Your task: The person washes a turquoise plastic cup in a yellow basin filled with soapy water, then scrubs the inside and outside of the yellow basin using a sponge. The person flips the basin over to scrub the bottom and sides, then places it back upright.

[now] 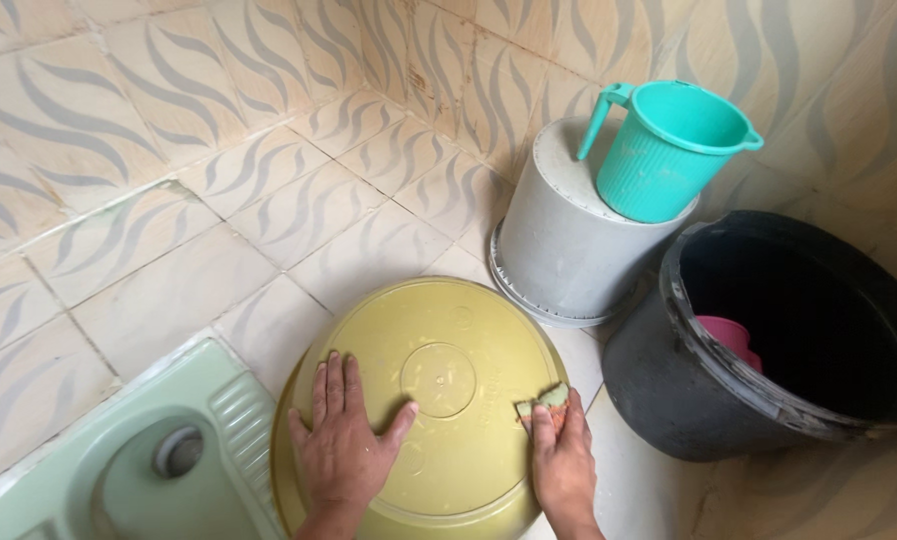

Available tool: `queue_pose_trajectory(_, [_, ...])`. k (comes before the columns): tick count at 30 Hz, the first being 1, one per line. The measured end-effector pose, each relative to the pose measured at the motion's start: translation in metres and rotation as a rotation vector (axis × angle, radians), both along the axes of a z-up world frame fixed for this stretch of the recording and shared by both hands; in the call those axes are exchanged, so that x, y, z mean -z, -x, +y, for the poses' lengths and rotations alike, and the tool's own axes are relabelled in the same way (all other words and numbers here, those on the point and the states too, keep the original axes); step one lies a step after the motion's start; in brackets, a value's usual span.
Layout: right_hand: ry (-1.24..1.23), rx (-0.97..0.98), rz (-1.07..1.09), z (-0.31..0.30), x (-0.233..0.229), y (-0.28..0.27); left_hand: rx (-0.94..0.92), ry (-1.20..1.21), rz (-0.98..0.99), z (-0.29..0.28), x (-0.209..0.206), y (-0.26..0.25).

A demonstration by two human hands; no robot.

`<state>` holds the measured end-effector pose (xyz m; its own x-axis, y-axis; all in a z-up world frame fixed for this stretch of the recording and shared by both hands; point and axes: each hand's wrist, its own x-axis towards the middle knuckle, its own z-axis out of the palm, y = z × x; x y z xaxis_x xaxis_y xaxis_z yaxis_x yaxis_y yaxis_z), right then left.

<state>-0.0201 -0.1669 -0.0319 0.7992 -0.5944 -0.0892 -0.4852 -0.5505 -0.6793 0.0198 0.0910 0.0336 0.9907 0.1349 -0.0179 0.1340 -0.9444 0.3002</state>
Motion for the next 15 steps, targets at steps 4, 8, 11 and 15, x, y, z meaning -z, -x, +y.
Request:
queue_pose_trajectory(4, [-0.451,-0.020,-0.127,-0.041,0.029,-0.017,-0.180,0.339,-0.108,0.017,0.025,-0.023])
queue_pose_trajectory(8, [-0.894,0.061,-0.020,-0.089,0.048,-0.051,-0.320,1.037,0.171,0.054,0.036,-0.051])
queue_pose_trajectory(11, [-0.952,0.362,0.014,-0.093,0.035,-0.065,-0.349,1.329,0.250,0.078,0.025,-0.076])
queue_pose_trajectory(15, [-1.143,0.251,-0.009,-0.059,0.011,-0.072,-0.377,1.234,0.398,0.074,0.001,-0.075])
